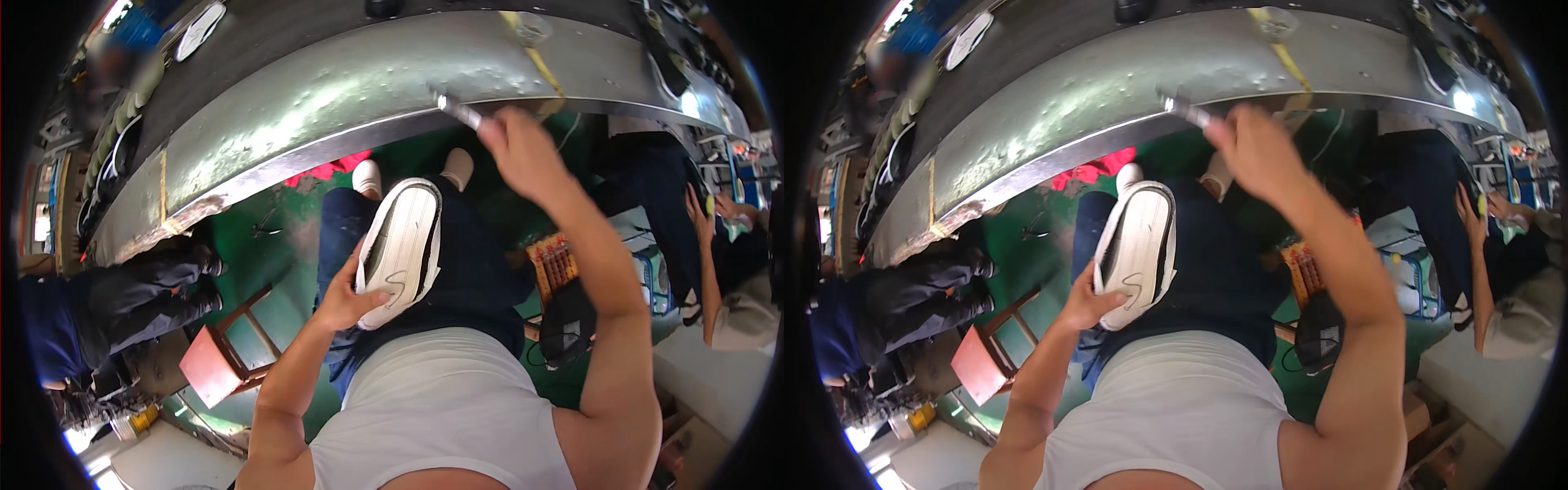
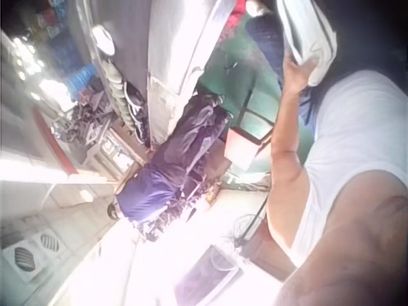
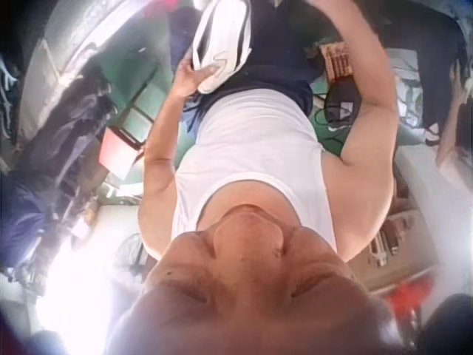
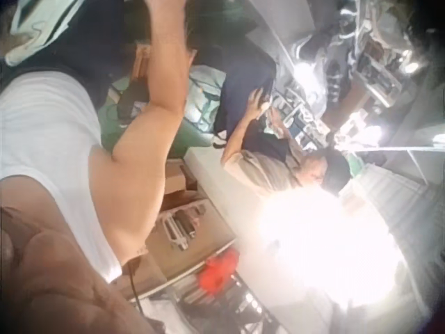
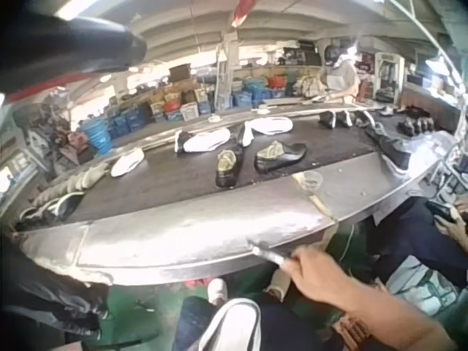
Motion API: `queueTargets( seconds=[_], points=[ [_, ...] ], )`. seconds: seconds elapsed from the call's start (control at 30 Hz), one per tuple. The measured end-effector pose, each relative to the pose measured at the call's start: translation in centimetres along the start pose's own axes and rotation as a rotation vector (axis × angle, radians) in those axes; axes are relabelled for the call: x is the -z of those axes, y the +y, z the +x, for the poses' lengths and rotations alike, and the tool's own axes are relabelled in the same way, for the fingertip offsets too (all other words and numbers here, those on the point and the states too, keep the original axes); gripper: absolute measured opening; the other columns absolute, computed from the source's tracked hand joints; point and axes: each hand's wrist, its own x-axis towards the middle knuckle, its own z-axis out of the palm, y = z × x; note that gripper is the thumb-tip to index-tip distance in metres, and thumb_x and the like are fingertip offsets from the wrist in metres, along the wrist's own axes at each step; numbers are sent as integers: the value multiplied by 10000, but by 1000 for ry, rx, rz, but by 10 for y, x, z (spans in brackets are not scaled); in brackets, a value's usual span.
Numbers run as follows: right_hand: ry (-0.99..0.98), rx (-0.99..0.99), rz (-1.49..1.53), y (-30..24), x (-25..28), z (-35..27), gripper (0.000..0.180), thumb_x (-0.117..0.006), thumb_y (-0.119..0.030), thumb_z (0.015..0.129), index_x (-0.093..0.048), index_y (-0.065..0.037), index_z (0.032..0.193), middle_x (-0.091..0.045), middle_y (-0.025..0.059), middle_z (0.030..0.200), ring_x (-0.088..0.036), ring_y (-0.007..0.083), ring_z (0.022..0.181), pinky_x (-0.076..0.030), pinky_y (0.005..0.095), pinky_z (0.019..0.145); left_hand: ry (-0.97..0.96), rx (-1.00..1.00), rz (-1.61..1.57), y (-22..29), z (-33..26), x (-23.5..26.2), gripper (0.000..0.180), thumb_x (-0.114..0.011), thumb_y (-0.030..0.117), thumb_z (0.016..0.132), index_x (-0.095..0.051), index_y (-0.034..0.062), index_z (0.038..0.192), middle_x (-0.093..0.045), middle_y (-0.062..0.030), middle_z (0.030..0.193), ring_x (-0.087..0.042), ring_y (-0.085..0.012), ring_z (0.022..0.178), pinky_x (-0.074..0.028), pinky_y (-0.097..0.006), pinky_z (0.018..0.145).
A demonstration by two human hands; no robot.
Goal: The worker is using pliers and scissors to trim excess threads and material from shoe uppers and soles on a factory production line.
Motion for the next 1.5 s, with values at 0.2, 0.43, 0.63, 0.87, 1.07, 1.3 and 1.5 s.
queueTargets(
  seconds=[0.2, 0.43, 0.63, 0.87, 1.07, 1.3, 1.5],
  points=[
    [-457, -549, 644, 26, -57, -134, 447, -754, -326, 829, -607, 29, 1057, -651, 142, 898, -627, 232, 829, -500, 370, 763, -6, -29, 1021, 17, 66, -26, 620, -722, 371, 878, -566, -3, 1347, -501, -289, 1400, -504, -358, 1302, -391, -357, 1095],
    [-250, -525, 809, 15, -74, -102, 377, -767, -194, 801, -574, 2, 1059, -644, 84, 896, -629, 179, 789, -507, 323, 731, 113, -225, 929, 54, 146, -73, 483, -781, 317, 808, -677, -6, 1151, -673, -150, 954, -659, -269, 845, -524, -365, 772],
    [-350, -484, 701, 24, -69, -85, 388, -788, -168, 751, -566, -8, 1026, -643, 87, 874, -635, 223, 790, -504, 345, 743, 80, -213, 1123, 83, 152, -82, 330, -778, 237, 786, -687, -2, 996, -669, -154, 885, -654, -271, 791, -520, -374, 724],
    [-341, -425, 703, 5, -66, -85, 345, -749, -107, 769, -541, -17, 1029, -619, 98, 866, -621, 231, 805, -494, 359, 744, -288, 96, 1225, 126, 159, -85, 229, -745, 181, 799, -660, 10, 926, -668, -150, 919, -653, -276, 836, -503, -379, 730],
    [-232, -511, 692, -11, -75, -92, 341, -744, -109, 781, -525, -26, 1030, -608, 100, 854, -612, 234, 787, -491, 370, 748, -108, -541, 880, 67, 155, -57, 139, -693, 24, 790, -687, 35, 929, -645, -100, 972, -622, -293, 920, -494, -385, 787],
    [-144, -609, 787, -19, -88, -107, 348, -755, -132, 763, -511, -24, 986, -595, 69, 822, -600, 206, 749, -494, 353, 720, 376, -905, 893, 82, 132, -76, 182, -714, -3, 747, -715, 63, 917, -643, -93, 929, -606, -349, 965, -484, -443, 856],
    [-154, -592, 804, -14, -102, -107, 368, -768, -132, 747, -521, -20, 995, -585, 54, 820, -584, 181, 741, -493, 336, 720, -5, -770, 929, 71, 126, -55, 102, -720, 20, 778, -687, 49, 870, -624, -143, 792, -634, -343, 730, -510, -403, 659]
  ],
)
